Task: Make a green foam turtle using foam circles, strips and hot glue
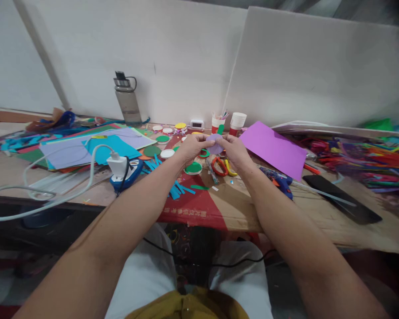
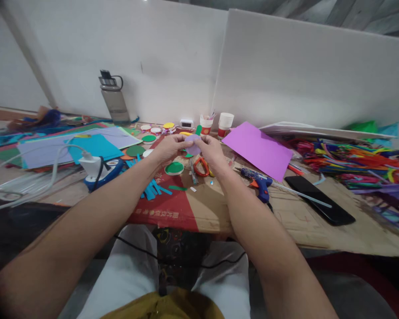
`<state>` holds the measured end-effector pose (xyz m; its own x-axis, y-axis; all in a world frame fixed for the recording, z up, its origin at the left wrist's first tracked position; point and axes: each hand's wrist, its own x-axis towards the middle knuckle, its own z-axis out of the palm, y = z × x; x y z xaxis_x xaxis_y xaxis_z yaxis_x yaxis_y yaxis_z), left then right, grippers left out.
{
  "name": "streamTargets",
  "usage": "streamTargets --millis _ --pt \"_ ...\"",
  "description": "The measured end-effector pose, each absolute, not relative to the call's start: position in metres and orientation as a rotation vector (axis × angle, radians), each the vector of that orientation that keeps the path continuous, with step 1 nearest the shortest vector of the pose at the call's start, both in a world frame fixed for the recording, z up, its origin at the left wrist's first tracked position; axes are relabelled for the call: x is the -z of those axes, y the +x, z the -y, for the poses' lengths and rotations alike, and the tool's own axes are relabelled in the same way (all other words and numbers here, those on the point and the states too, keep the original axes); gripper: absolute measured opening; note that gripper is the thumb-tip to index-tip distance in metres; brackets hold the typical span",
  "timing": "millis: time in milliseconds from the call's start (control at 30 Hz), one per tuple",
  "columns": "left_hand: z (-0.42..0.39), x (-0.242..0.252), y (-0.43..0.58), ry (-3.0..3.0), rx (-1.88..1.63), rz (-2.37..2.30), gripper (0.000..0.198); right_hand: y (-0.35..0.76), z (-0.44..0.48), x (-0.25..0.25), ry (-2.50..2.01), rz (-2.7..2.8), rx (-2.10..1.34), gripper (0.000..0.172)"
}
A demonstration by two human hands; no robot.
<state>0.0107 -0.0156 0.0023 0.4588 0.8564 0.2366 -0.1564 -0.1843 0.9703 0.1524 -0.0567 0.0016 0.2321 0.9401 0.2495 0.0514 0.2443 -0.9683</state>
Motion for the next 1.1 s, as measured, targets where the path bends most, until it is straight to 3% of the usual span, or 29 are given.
streamTargets --millis 167,367,500,633,767,1100 --pt "0.016 -0.013 0.000 1.576 -0.895 -0.643 0.044 0.155 0.056 -0.004 -1.145 1.122 -0.854 0.018" --pt "-0.001 -0.020 -0.030 2.118 -0.645 -1.198 0.011 0.158 0.056 -0.010 -1.216 1.026 -0.843 0.009" --pt "-0.012 -0.010 -0.035 2.320 -0.235 -1.419 0.017 0.157 0.058 -0.010 -1.224 1.045 -0.861 0.011" --pt "-0.013 -0.003 -0.031 2.489 -0.114 -1.507 0.022 0.157 0.059 -0.010 -1.221 1.063 -0.859 0.014" --pt "-0.011 -0.005 -0.028 2.565 -0.263 -1.429 0.012 0.158 0.058 -0.011 -1.229 1.062 -0.866 0.013" --pt "-0.002 -0.013 -0.020 2.309 -1.232 -1.220 0.008 0.164 0.051 -0.007 -1.129 0.991 -0.751 0.015"
